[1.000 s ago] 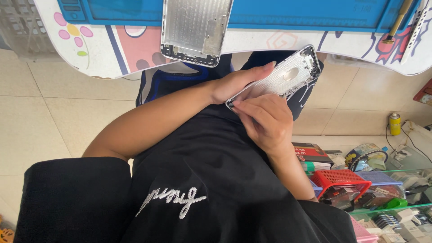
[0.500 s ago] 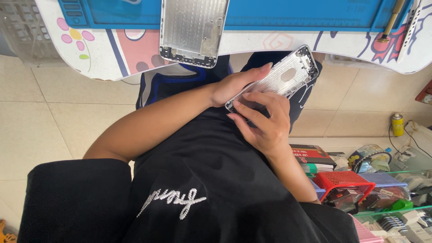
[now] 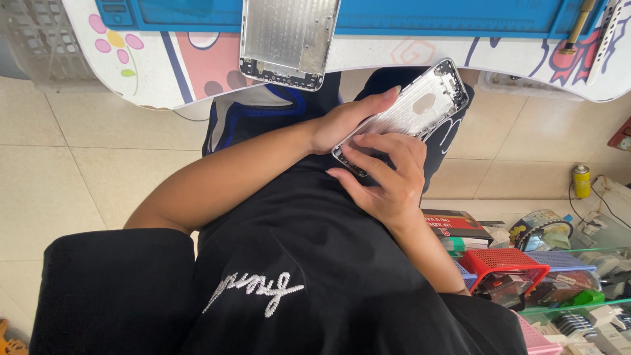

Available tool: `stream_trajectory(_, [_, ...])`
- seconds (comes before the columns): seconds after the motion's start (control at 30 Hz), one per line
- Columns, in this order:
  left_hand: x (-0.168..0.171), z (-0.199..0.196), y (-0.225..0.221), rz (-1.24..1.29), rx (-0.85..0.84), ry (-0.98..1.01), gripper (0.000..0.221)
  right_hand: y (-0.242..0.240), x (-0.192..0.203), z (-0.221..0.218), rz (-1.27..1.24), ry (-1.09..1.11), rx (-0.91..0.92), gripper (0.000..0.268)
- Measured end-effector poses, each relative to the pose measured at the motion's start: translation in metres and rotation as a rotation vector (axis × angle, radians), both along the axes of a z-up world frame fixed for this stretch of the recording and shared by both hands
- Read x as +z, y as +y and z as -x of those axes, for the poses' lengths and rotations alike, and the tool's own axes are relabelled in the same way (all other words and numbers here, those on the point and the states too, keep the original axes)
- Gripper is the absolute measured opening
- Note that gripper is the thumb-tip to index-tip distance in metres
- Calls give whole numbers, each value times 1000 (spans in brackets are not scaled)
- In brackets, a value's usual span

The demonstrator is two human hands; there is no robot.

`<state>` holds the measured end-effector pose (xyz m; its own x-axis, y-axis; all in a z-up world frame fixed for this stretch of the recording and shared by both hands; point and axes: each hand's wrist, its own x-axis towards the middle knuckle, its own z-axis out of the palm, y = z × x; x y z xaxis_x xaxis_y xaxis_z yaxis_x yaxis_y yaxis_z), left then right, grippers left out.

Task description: The person sits at a repair bench and uses a small pry tool to scrape and pry adhesive residue and old material from the edge of a disassembled phone frame, working around the perimeter. They then lift the frame, handle the metal back cover, and reposition the parts on the blue repair mat.

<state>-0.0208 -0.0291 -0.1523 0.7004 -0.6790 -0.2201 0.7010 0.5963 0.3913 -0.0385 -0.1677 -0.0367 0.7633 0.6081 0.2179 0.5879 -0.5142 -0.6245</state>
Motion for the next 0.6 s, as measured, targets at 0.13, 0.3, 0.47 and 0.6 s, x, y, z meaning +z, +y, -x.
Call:
stream_trajectory(0.13, [3, 2, -2, 15, 13, 3, 82, -2, -5, 6, 15, -48, -20, 35])
stream_trajectory(0.3, [8, 3, 0, 62, 46, -9, 82, -2, -6, 7, -24, -49, -45, 32])
stream_trajectory(0.47, [16, 6, 1, 142, 92, -27, 80, -3, -1, 7, 18, -122, -21, 30])
stream_trajectory(0.6, [34, 3, 6, 182, 195, -129, 79, -7, 13, -3, 47, -222, 35, 35])
